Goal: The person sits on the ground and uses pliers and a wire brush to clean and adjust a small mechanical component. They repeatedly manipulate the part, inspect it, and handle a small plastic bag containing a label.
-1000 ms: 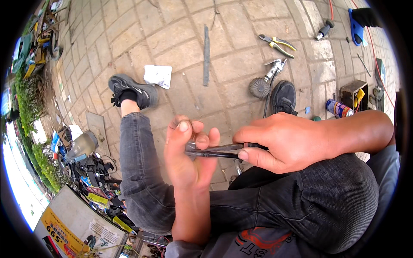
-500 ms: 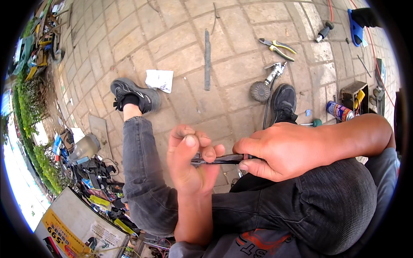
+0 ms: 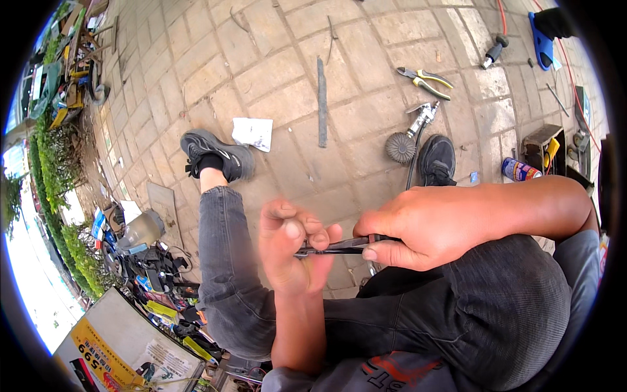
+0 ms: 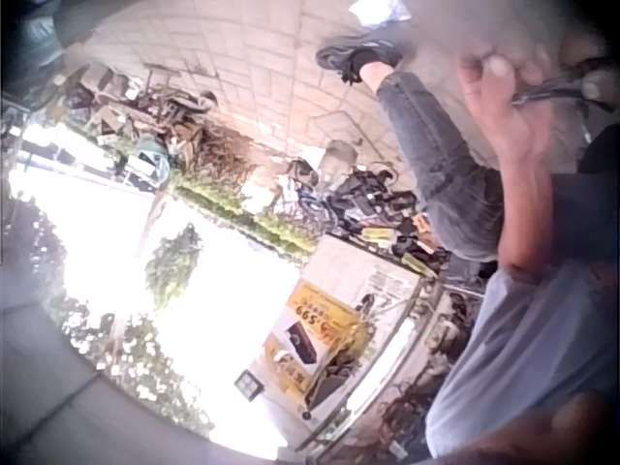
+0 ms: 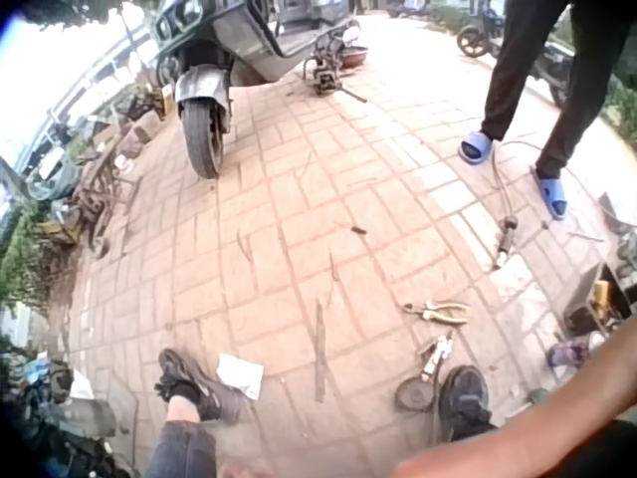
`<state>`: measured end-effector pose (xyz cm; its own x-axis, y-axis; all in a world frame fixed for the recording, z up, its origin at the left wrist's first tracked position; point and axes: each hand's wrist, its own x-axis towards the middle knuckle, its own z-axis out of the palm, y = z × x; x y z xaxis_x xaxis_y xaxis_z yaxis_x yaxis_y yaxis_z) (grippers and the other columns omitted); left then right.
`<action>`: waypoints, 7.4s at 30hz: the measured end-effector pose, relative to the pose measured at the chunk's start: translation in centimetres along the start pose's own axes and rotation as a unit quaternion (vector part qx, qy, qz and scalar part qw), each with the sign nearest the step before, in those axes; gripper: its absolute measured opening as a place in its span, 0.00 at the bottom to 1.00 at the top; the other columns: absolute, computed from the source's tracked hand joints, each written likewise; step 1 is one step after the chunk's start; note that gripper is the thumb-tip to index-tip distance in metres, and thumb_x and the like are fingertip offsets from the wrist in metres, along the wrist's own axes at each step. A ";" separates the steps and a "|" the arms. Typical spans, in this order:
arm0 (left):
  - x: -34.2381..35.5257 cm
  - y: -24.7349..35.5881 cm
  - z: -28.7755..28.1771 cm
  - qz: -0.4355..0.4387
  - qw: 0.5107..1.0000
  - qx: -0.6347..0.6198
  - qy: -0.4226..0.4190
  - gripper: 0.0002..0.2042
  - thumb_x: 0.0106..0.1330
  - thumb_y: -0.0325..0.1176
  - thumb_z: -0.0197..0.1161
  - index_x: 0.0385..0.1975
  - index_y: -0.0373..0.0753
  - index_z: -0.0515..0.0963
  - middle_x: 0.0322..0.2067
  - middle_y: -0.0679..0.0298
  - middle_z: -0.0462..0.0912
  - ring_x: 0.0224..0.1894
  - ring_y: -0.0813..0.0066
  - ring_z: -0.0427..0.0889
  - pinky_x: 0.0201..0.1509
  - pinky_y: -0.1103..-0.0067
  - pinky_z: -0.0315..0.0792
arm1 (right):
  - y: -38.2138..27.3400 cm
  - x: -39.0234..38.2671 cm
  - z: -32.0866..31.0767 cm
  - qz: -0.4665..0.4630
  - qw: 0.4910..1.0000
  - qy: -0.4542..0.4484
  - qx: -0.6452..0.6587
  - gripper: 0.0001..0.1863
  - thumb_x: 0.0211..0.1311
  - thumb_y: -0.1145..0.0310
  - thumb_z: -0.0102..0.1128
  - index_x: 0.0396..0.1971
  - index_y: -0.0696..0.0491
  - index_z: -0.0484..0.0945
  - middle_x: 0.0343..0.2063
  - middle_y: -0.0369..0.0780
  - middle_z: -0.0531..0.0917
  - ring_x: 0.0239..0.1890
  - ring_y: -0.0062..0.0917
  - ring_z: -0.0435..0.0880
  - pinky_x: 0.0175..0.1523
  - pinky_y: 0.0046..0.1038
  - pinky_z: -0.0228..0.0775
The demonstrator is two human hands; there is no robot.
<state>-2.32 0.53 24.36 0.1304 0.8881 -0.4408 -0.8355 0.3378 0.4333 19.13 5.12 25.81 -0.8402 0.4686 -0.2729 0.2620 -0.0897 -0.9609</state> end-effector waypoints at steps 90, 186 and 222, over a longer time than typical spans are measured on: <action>-0.6 -0.3 3.8 0.208 0.876 0.414 -0.137 0.65 0.34 0.37 0.81 0.72 0.58 0.36 0.72 0.50 0.25 0.70 0.30 0.35 0.59 0.42 0.60 | 26.4 -3.7 -11.1 0.367 0.748 0.438 -0.338 0.33 0.45 0.58 0.73 0.51 0.53 0.70 0.51 0.44 0.71 0.57 0.41 0.68 0.59 0.43 0.61; -8.3 -1.4 11.1 0.351 0.682 0.619 -0.170 0.22 0.62 0.45 0.65 0.51 0.38 0.76 0.59 0.54 0.73 0.70 0.51 0.55 0.72 0.53 0.32 | -10.9 -9.0 2.5 -0.020 0.990 0.058 0.129 0.33 0.58 0.71 0.59 0.62 0.62 0.56 0.38 0.41 0.75 0.25 0.19 0.73 0.30 0.23 0.66; -10.0 0.9 9.6 0.203 0.815 0.494 -0.225 0.17 0.67 0.25 0.50 0.54 0.26 0.72 0.50 0.52 0.79 0.51 0.70 0.78 0.57 0.76 0.70 | -10.8 -7.9 5.0 -0.007 0.987 0.147 -0.067 0.18 0.64 0.58 0.61 0.32 0.61 0.76 0.19 0.40 0.77 0.23 0.18 0.73 0.28 0.27 0.66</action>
<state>0.70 -5.03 36.68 0.3196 0.9382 0.1328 -0.0496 -0.1234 0.9911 20.56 -2.05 38.14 -0.6750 0.7058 -0.2149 0.3287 0.0270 -0.9440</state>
